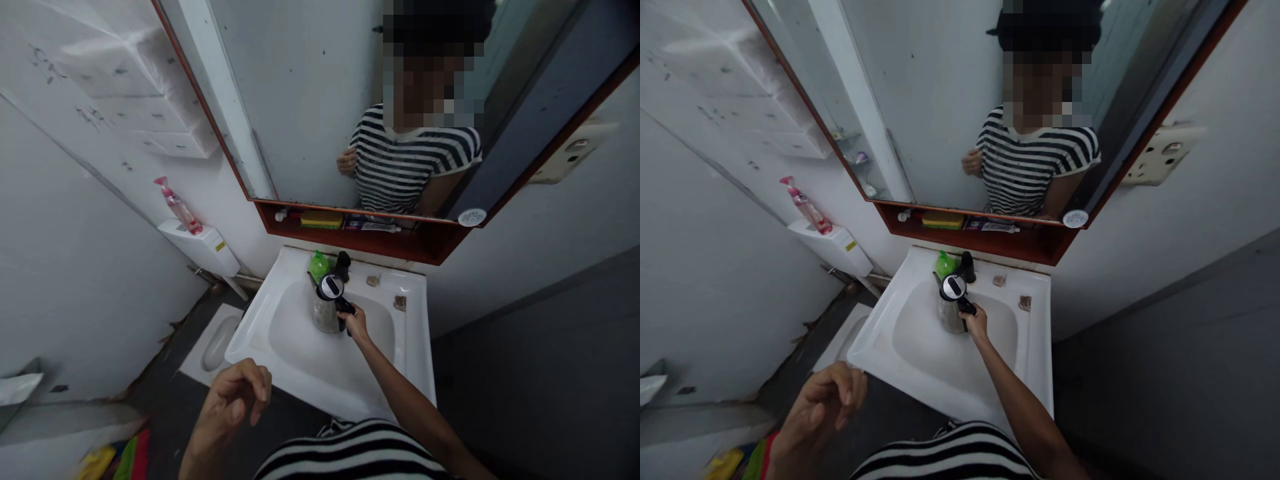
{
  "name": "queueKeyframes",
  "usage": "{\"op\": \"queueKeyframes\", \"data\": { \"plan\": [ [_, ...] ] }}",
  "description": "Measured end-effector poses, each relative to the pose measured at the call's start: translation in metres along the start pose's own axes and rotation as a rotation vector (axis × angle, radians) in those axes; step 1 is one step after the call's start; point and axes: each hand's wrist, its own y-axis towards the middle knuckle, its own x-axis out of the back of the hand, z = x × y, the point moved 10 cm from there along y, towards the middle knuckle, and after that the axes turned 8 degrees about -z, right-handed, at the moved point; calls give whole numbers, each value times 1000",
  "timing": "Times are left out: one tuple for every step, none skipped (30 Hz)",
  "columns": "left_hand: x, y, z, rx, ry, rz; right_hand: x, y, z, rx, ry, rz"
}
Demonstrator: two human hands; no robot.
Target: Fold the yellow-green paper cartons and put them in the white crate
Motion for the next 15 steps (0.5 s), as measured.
{"op": "queueKeyframes", "data": {
  "plan": [
    [1, 0, 0, 1, 2, -8, 0, 0, 0, 0, 2, -1],
    [1, 0, 1, 4, 5, -12, 0, 0, 0, 0, 4, -1],
    [2, 0, 1, 7, 9, -13, 0, 0, 0, 0, 7, -1],
    [2, -1, 2, 8, 14, -12, 0, 1, 0, 1, 8, 0],
    [2, -1, 2, 10, 18, -13, 0, 1, 0, 1, 10, 1],
    [2, -1, 2, 11, 19, -15, -1, 1, 0, 2, 11, 3],
    [2, -1, 2, 9, 18, -16, -1, 1, 0, 3, 11, 6],
    [3, -1, 3, 7, 16, -18, -1, 1, 0, 5, 11, 9],
    [3, -1, 3, 9, 16, -22, -1, 1, 0, 6, 11, 12],
    [3, -1, 4, 14, 16, -24, -1, 1, -1, 6, 10, 13],
    [3, -1, 4, 17, 18, -24, -1, 1, -1, 6, 8, 14],
    [3, -1, 5, 22, 22, -27, -1, 1, -2, 5, 5, 14],
    [4, 0, 6, 30, 26, -36, -1, 2, -2, 5, 3, 14],
    [4, 0, 6, 39, 27, -45, -1, 2, -2, 4, 1, 14],
    [5, 0, 7, 43, 27, -49, -1, 2, -2, 4, 0, 14]
  ]
}}
